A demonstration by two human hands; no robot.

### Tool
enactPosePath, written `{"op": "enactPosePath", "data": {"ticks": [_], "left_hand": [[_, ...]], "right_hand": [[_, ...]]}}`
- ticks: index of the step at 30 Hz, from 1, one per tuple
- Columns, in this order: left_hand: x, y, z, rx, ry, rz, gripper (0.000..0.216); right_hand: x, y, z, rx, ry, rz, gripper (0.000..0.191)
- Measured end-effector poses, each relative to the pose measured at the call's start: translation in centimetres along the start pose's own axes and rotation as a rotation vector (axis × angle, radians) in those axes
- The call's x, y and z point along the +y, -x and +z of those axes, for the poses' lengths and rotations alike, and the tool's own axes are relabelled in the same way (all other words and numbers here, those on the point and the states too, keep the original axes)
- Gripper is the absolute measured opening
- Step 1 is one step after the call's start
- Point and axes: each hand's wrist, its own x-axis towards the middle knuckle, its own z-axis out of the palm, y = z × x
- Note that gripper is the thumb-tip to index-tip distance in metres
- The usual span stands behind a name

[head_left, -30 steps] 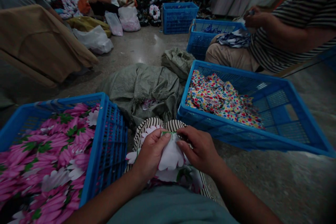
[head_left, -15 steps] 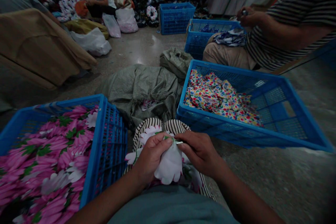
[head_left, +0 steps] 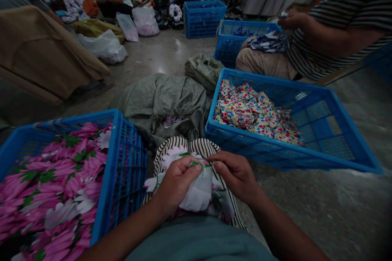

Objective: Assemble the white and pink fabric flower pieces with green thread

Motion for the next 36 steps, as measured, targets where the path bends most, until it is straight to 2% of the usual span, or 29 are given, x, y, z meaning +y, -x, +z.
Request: {"op": "enactPosePath", "data": {"ticks": [2,9,15,21,26,29,33,36], "left_hand": [[0.2,0.1,0.0,0.001,-0.019,-0.007,0.016],[1.0,0.1,0.4,0.038,-0.274,0.107,0.012],[1.0,0.1,0.5,0.027,-0.292,0.096,0.016],[0.9,0.0,0.4,-0.015,-0.311,0.08,0.019],[1.1,-0.2,0.4,-0.019,-0.418,0.108,0.023],[1.6,-0.1,0.4,-0.001,-0.591,0.157,0.025],[2.1,0.3,0.1,0.074,-1.059,0.38,0.019],[2.2,0.5,0.1,0.068,-1.343,0.447,0.018]], "right_hand": [[-0.2,0.0,-0.1,0.0,0.03,0.004,0.023],[-1.4,-0.3,-1.1,-0.171,0.268,0.019,0.027],[-1.5,-0.4,-1.3,-0.224,0.33,0.019,0.029],[-1.0,-0.2,-1.2,-0.24,0.409,-0.028,0.027],[-0.7,-0.3,-1.5,-0.133,0.225,0.012,0.024],[-1.3,-0.6,-1.8,-0.162,0.204,0.048,0.024],[-2.4,-0.9,-2.2,-0.3,0.248,0.058,0.024],[-2.8,-0.7,-2.1,-0.36,0.283,0.038,0.02]]}}
